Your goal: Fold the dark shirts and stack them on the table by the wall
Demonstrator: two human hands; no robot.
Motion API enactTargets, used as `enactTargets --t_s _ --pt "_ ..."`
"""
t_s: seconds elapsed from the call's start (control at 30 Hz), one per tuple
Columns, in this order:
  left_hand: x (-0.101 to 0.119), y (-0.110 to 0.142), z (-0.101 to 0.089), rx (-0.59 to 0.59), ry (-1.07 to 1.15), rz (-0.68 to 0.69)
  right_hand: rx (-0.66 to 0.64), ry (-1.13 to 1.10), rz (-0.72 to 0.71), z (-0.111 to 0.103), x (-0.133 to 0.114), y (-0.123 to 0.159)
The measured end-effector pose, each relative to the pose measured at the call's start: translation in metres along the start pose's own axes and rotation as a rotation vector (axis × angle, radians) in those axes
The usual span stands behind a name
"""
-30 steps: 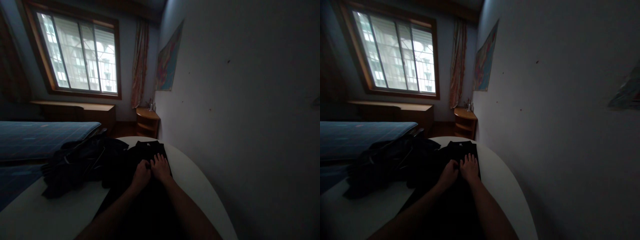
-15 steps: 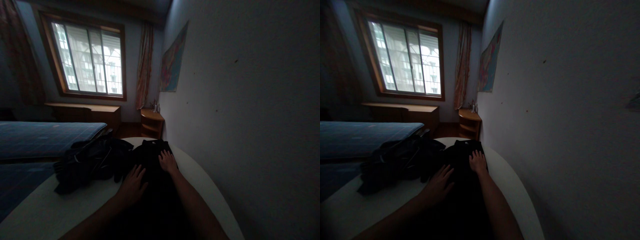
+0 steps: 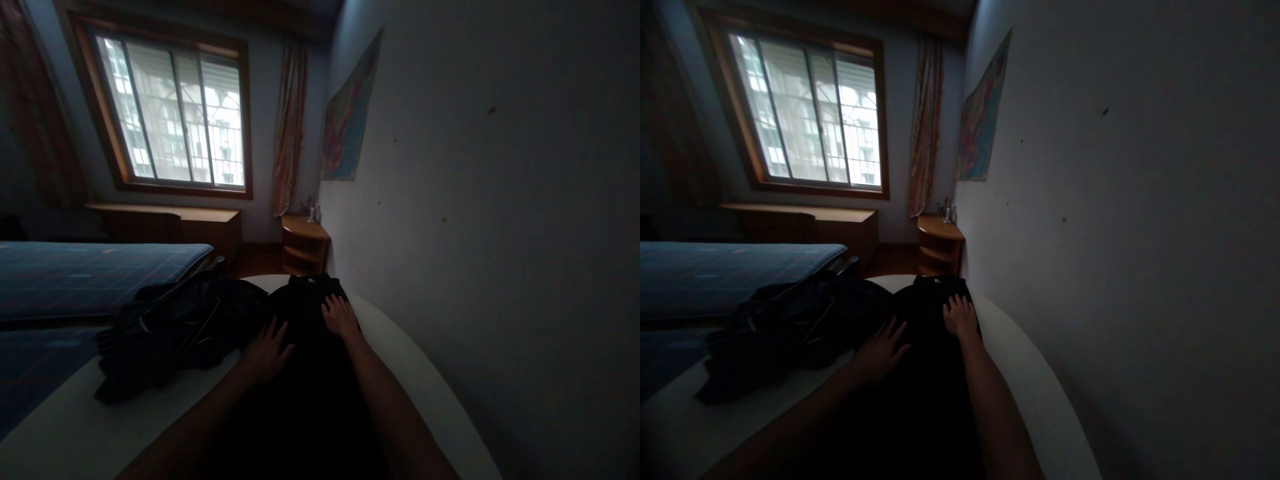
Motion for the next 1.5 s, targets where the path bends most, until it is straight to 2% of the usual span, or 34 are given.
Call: enactTargets --t_s 0.2,0.37,0.43,0.53,0.63,0.73,0.83,0.93,1.03,1.13,1.2,1.27,1.33,1.4,1.5 --pt "-0.001 0.000 0.001 0.031 -0.007 0.021 -0.019 -0.038 -0.083 -0.007 -0.005 0.009" --pt "0.015 0.012 -0.012 0.034 -0.057 0.111 -0.083 -0.114 -0.218 -0.012 0.005 0.050" --pt "0.033 0.027 -0.018 0.010 -0.049 0.242 -0.118 -0.194 -0.305 -0.014 0.016 0.070" --pt "0.073 0.061 -0.026 -0.067 0.083 0.577 -0.135 -0.336 -0.408 -0.020 0.035 0.095" --pt "0.117 0.094 -0.031 -0.197 0.246 0.822 -0.103 -0.446 -0.400 -0.030 0.051 0.116" --pt "0.153 0.117 -0.033 -0.283 0.330 0.876 -0.062 -0.504 -0.353 -0.037 0.056 0.134" --pt "0.172 0.132 -0.030 -0.342 0.362 0.832 -0.019 -0.522 -0.348 -0.040 0.056 0.150" --pt "0.176 0.143 -0.022 -0.364 0.402 0.730 -0.010 -0.531 -0.353 -0.042 0.054 0.160" --pt "0.172 0.149 -0.004 -0.420 0.432 0.662 -0.014 -0.527 -0.359 -0.045 0.053 0.164" --pt "0.168 0.154 0.024 -0.468 0.320 0.849 -0.017 -0.506 -0.360 -0.048 0.052 0.166" --pt "0.164 0.158 0.043 -0.364 0.192 0.957 -0.018 -0.490 -0.363 -0.050 0.051 0.166" --pt "0.159 0.163 0.054 -0.270 0.169 0.953 -0.019 -0.475 -0.368 -0.049 0.051 0.165" --pt "0.156 0.168 0.055 -0.240 0.241 0.930 -0.012 -0.456 -0.365 -0.047 0.052 0.164" --pt "0.154 0.174 0.049 -0.238 0.292 0.947 0.004 -0.422 -0.352 -0.044 0.054 0.162" --pt "0.152 0.181 0.036 -0.207 0.218 1.080 0.037 -0.360 -0.332 -0.041 0.056 0.161"
Point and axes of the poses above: each hand's wrist, its own y-axis away from the middle knuckle, its own z-axis out of the palm, x = y × z, the point moved 2 cm from there along -y, towards the middle knuckle
